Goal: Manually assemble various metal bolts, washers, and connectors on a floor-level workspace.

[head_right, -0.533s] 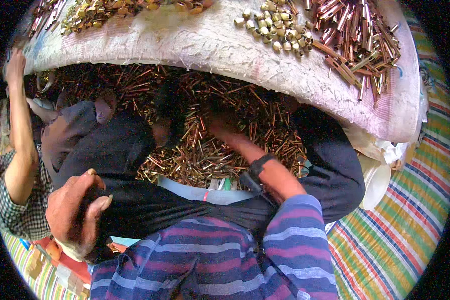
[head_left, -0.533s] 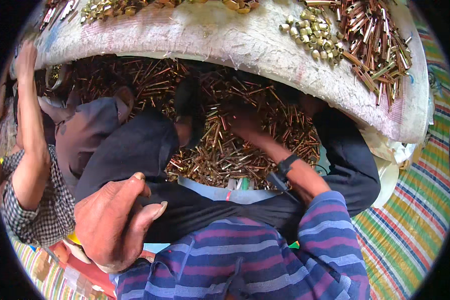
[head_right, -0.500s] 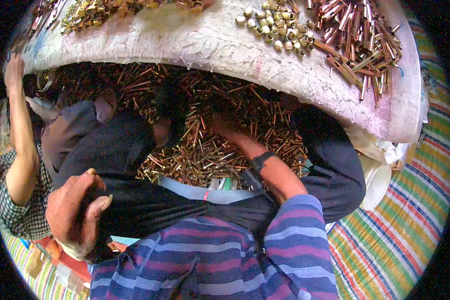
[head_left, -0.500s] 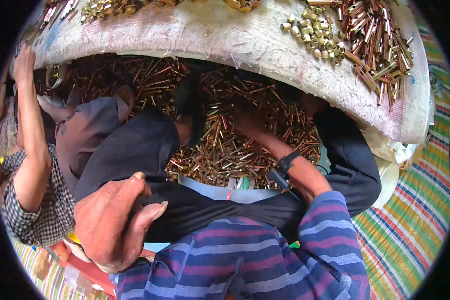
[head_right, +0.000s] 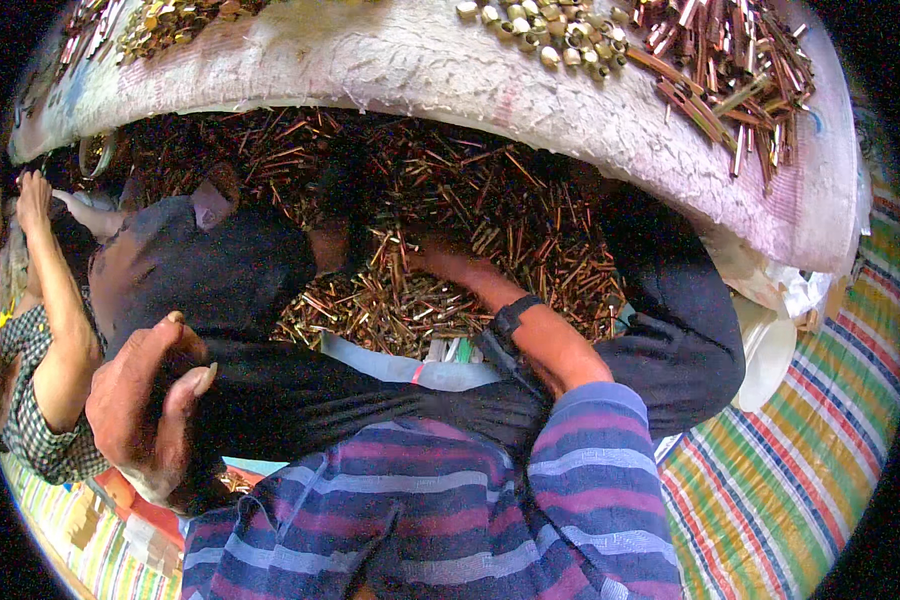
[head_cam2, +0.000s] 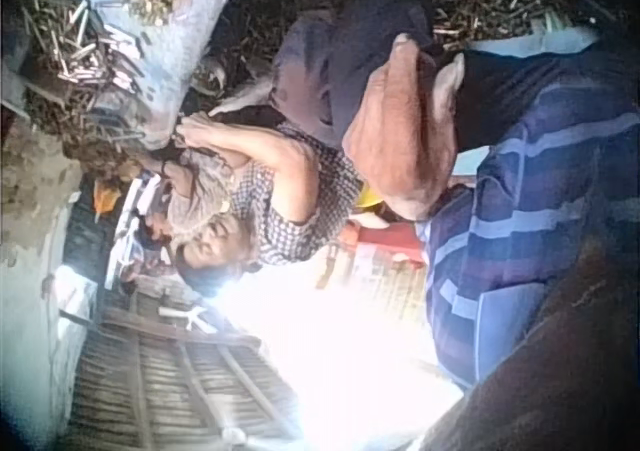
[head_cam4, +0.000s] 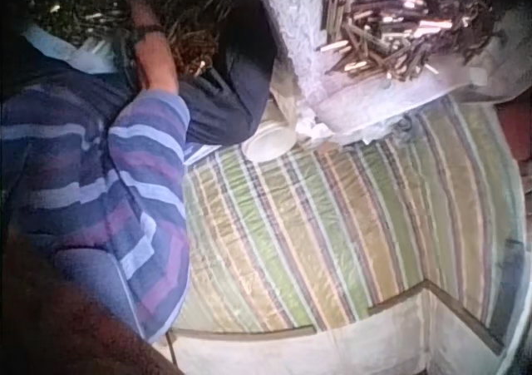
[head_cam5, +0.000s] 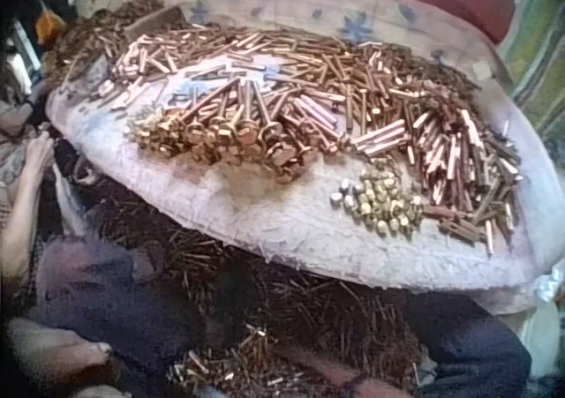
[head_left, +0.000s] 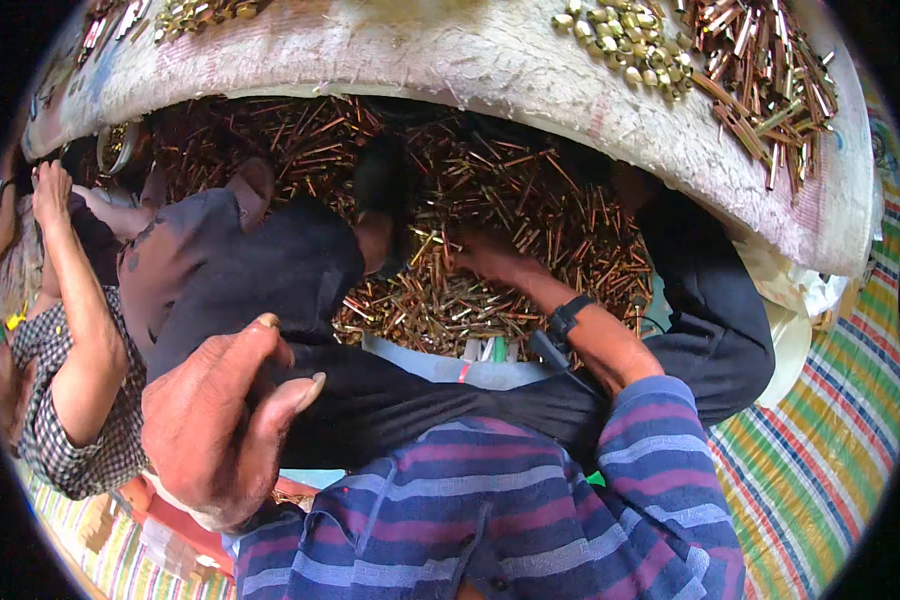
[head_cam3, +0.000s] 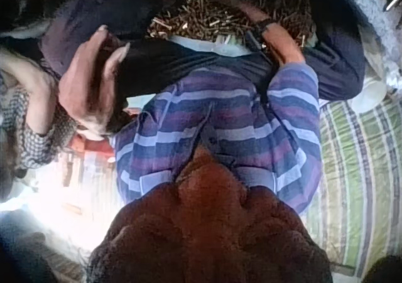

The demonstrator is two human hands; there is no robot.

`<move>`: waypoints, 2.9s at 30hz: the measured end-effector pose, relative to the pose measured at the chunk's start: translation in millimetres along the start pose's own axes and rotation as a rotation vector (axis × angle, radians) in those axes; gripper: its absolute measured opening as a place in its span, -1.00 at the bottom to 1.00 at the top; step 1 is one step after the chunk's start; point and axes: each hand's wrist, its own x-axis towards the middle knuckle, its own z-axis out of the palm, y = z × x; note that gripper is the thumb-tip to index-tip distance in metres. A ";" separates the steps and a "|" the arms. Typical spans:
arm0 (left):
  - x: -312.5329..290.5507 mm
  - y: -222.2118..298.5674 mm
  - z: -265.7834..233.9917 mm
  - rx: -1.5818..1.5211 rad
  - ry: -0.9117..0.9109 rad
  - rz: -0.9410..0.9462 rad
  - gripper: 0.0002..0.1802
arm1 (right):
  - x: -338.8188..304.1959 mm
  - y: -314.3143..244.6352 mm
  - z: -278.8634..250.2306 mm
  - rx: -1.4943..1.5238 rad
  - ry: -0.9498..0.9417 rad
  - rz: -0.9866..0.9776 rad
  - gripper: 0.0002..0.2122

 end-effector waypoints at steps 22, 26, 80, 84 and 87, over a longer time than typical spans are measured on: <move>-6.8 -10.5 -9.4 -0.011 0.014 -0.014 -0.52 | -12.1 -105.1 -36.9 -0.953 0.096 0.014 -0.54; -2.0 -15.8 2.5 -0.051 0.064 -0.034 -0.55 | -45.9 -98.6 -44.5 -1.060 0.041 0.152 -0.49; 67.3 40.5 -19.7 -1.193 0.225 -0.267 -0.65 | 48.9 -533.1 -207.8 -0.680 0.245 -0.121 -0.63; 108.1 4.7 36.2 -1.427 0.258 -0.404 -0.63 | 98.9 -515.9 -215.4 -0.786 0.387 -0.217 -0.65; 122.0 -17.7 62.5 -1.462 0.242 -0.450 -0.60 | 114.9 -506.2 -217.8 -0.800 0.404 -0.253 -0.65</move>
